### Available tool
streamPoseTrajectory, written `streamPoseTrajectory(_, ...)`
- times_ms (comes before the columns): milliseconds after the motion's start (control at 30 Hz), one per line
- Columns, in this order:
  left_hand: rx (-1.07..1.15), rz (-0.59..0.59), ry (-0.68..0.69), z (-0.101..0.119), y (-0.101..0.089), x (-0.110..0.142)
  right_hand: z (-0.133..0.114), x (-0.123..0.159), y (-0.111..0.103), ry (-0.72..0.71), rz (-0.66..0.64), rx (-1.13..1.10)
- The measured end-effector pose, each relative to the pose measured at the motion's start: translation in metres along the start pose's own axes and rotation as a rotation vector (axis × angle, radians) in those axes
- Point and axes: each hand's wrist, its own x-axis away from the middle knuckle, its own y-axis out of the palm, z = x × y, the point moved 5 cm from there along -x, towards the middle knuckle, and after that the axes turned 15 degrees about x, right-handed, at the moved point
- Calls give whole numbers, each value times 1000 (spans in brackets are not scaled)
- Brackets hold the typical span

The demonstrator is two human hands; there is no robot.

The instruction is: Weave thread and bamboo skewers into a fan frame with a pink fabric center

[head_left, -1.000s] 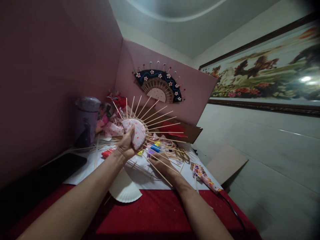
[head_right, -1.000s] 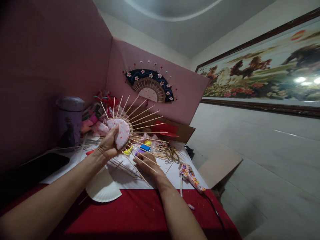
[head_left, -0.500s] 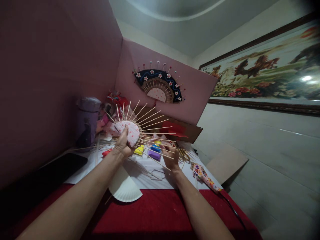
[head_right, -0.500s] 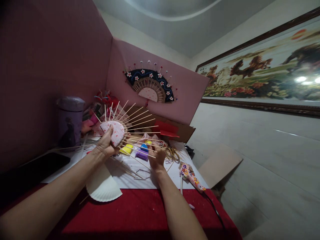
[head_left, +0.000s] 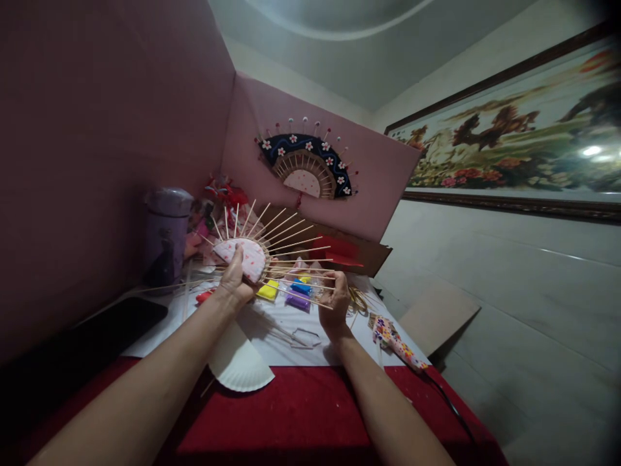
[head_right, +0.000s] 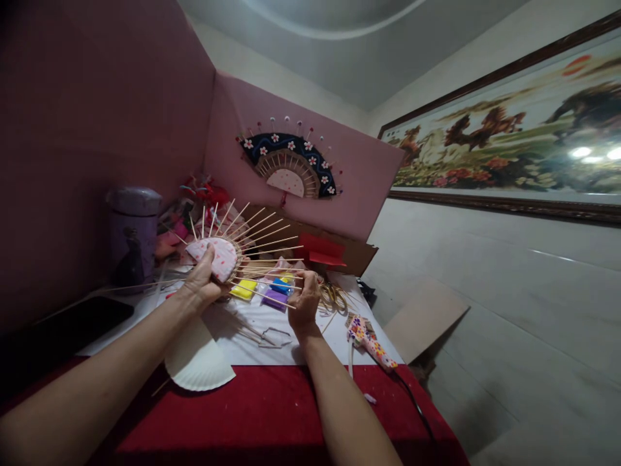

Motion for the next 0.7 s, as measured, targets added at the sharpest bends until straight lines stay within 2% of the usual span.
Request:
streamPoseTrajectory(533, 36, 4, -29, -5, 5, 6, -9, -5, -13, -105, 177, -24)
streamPoseTrajectory(700, 16, 2, -14, -5, 4, 5, -7, -6, -13, -78, 156, -36)
